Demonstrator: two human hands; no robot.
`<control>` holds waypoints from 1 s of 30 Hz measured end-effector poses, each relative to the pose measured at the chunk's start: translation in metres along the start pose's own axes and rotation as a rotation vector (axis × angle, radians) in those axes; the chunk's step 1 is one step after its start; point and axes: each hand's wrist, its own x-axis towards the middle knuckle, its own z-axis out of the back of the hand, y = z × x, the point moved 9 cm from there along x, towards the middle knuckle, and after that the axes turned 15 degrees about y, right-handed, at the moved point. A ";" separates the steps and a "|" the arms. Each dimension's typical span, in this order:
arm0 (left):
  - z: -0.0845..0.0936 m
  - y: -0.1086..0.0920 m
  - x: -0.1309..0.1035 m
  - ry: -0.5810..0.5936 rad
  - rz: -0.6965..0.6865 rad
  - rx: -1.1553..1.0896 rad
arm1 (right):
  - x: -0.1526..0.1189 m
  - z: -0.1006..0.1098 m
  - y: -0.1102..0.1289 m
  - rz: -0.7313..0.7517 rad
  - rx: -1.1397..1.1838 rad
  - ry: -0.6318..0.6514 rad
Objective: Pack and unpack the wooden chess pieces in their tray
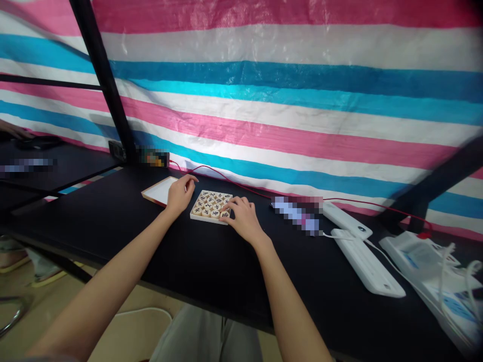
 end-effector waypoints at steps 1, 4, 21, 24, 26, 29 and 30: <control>-0.001 0.000 0.000 0.005 0.001 -0.001 | 0.000 0.001 0.000 0.003 0.004 -0.006; -0.002 0.001 0.000 0.018 0.005 0.005 | -0.001 0.002 0.000 0.015 0.021 -0.006; -0.016 0.004 0.002 0.130 0.000 0.043 | -0.006 -0.009 -0.078 -0.297 0.709 -0.057; -0.018 0.003 0.003 0.164 0.005 0.044 | -0.006 -0.024 -0.084 -0.351 0.692 0.043; -0.020 0.003 0.003 0.182 0.008 0.044 | -0.007 -0.023 -0.089 -0.384 0.635 0.002; -0.021 0.003 0.003 0.198 0.009 0.051 | -0.007 -0.009 -0.087 -0.383 0.485 -0.134; -0.022 0.003 0.003 0.203 0.010 0.053 | -0.007 -0.003 -0.082 -0.362 0.433 -0.176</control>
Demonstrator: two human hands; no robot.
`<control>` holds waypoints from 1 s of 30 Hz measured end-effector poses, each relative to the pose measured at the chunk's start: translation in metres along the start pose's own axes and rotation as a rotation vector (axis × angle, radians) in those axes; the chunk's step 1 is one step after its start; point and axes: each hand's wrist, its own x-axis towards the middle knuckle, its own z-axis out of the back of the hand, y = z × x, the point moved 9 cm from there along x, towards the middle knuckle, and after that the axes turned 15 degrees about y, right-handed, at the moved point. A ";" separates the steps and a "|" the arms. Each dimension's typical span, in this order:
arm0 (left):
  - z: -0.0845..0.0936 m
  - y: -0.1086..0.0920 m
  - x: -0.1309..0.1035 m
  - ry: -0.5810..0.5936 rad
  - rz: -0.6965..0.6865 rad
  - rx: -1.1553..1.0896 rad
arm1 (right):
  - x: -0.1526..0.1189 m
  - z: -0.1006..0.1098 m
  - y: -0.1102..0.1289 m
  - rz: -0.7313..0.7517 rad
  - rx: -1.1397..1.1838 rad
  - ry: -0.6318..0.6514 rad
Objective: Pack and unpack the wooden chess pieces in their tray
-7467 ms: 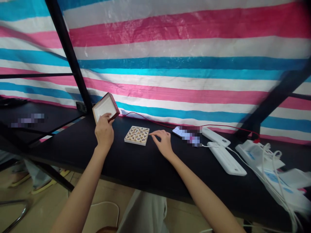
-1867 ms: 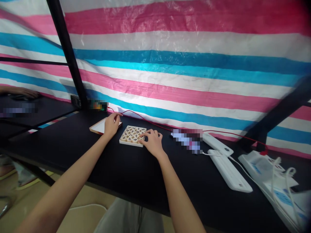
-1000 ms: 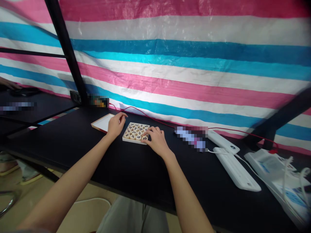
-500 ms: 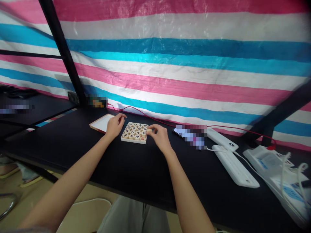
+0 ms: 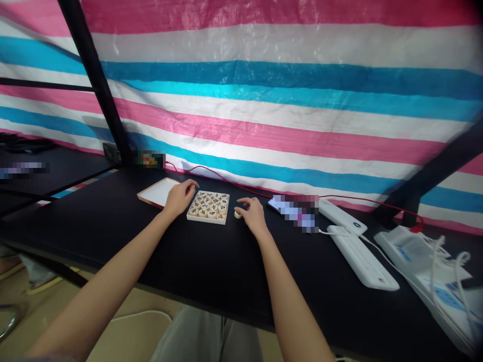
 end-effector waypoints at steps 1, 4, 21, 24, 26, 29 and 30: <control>-0.001 0.000 0.000 0.007 0.002 0.003 | -0.002 0.001 0.008 0.039 -0.039 -0.029; -0.003 0.000 0.001 0.026 0.008 0.011 | -0.009 -0.006 0.033 0.134 -0.188 -0.036; -0.007 0.001 0.001 0.058 0.016 0.031 | -0.013 -0.032 0.060 0.173 -0.465 0.085; -0.007 0.000 0.001 0.058 0.019 0.037 | -0.013 -0.034 0.061 0.179 -0.471 0.081; -0.007 0.000 0.000 0.061 0.019 0.043 | -0.012 -0.035 0.061 0.190 -0.466 0.070; -0.006 -0.001 0.000 0.067 0.013 0.044 | -0.012 -0.031 0.062 0.208 -0.437 0.045; -0.006 -0.001 0.000 0.066 0.011 0.041 | -0.012 -0.026 0.061 0.204 -0.415 0.030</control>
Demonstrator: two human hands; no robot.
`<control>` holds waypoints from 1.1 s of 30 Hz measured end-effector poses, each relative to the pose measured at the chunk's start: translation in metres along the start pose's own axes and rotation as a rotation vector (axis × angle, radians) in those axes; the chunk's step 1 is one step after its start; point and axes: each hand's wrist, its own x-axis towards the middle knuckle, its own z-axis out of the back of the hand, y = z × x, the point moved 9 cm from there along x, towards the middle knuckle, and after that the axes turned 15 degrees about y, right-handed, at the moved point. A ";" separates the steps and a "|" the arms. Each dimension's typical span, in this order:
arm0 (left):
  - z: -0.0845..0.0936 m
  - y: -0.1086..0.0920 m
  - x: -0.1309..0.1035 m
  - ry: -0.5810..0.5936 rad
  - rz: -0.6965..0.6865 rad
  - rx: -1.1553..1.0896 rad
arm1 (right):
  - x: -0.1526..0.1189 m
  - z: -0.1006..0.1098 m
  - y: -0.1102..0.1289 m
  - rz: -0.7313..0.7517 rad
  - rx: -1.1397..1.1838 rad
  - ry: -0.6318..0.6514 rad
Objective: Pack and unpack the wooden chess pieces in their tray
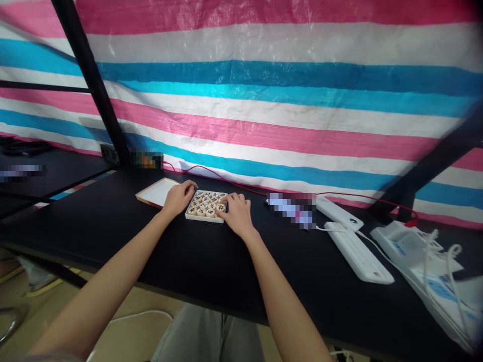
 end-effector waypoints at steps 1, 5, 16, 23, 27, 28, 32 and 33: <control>0.001 0.000 0.000 -0.001 -0.001 -0.004 | -0.001 0.006 -0.004 -0.016 0.030 -0.020; 0.002 0.001 0.000 -0.007 0.013 -0.019 | -0.010 0.034 -0.041 -0.169 0.168 -0.093; -0.002 0.003 0.002 -0.002 0.008 -0.004 | -0.012 -0.010 -0.069 -0.214 0.129 0.258; -0.005 0.004 0.003 0.033 0.015 0.012 | -0.013 -0.010 -0.056 -0.190 0.105 0.250; -0.007 0.004 0.003 0.049 0.015 0.015 | -0.006 -0.015 -0.056 -0.156 0.120 0.193; -0.007 0.004 0.003 0.052 0.014 0.014 | -0.003 -0.017 -0.057 -0.152 0.125 0.175; -0.007 0.006 0.003 0.055 0.021 0.004 | 0.010 -0.022 -0.060 -0.113 0.142 0.107; -0.006 0.006 0.003 0.053 0.023 0.001 | 0.013 -0.023 -0.061 -0.107 0.148 0.092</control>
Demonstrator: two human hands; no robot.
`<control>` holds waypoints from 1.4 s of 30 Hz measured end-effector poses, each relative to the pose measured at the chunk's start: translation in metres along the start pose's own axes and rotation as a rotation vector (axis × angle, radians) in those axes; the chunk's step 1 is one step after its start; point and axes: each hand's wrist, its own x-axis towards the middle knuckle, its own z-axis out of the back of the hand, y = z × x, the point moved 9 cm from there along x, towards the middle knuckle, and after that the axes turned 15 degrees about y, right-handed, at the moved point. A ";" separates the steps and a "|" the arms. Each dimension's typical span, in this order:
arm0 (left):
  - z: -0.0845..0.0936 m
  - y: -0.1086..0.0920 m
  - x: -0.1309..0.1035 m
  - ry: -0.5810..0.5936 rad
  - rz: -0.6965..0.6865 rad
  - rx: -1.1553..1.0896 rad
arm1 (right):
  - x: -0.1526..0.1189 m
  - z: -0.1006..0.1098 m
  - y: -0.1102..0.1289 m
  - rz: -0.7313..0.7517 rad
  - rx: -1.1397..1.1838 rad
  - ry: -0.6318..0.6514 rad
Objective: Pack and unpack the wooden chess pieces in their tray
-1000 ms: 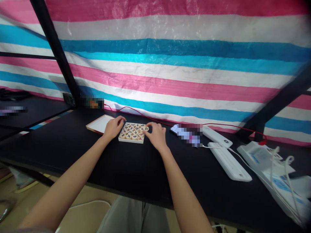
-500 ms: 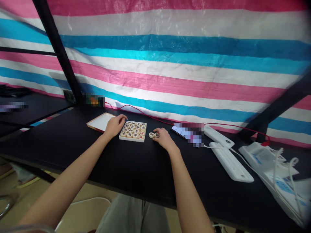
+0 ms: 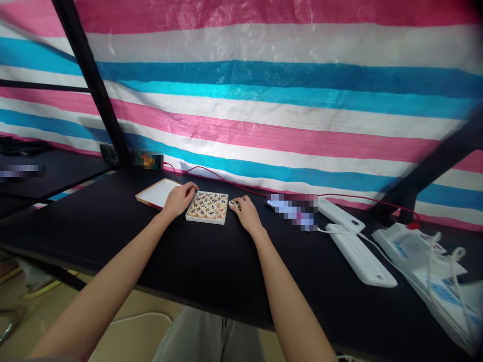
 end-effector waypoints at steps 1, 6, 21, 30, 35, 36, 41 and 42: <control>0.000 0.001 0.000 -0.001 0.001 -0.003 | 0.003 -0.001 -0.001 0.005 0.008 -0.012; 0.000 0.001 0.001 -0.003 -0.004 -0.010 | 0.012 -0.005 -0.007 0.049 0.069 -0.035; -0.001 0.002 0.002 0.007 0.000 -0.011 | 0.008 -0.003 -0.014 0.028 0.065 -0.112; -0.002 0.002 0.002 0.013 -0.002 0.008 | 0.009 -0.001 -0.023 0.016 0.171 -0.162; -0.002 0.002 0.001 0.011 -0.003 0.011 | 0.006 0.001 -0.020 -0.001 0.122 -0.155; -0.002 0.002 0.001 0.011 -0.002 0.009 | 0.005 0.002 -0.019 -0.016 0.099 -0.152; 0.000 0.002 0.001 0.002 0.003 -0.007 | -0.008 0.016 -0.005 -0.085 -0.064 -0.182; 0.001 0.002 0.001 0.000 0.002 -0.010 | -0.010 0.019 0.002 -0.070 -0.079 -0.198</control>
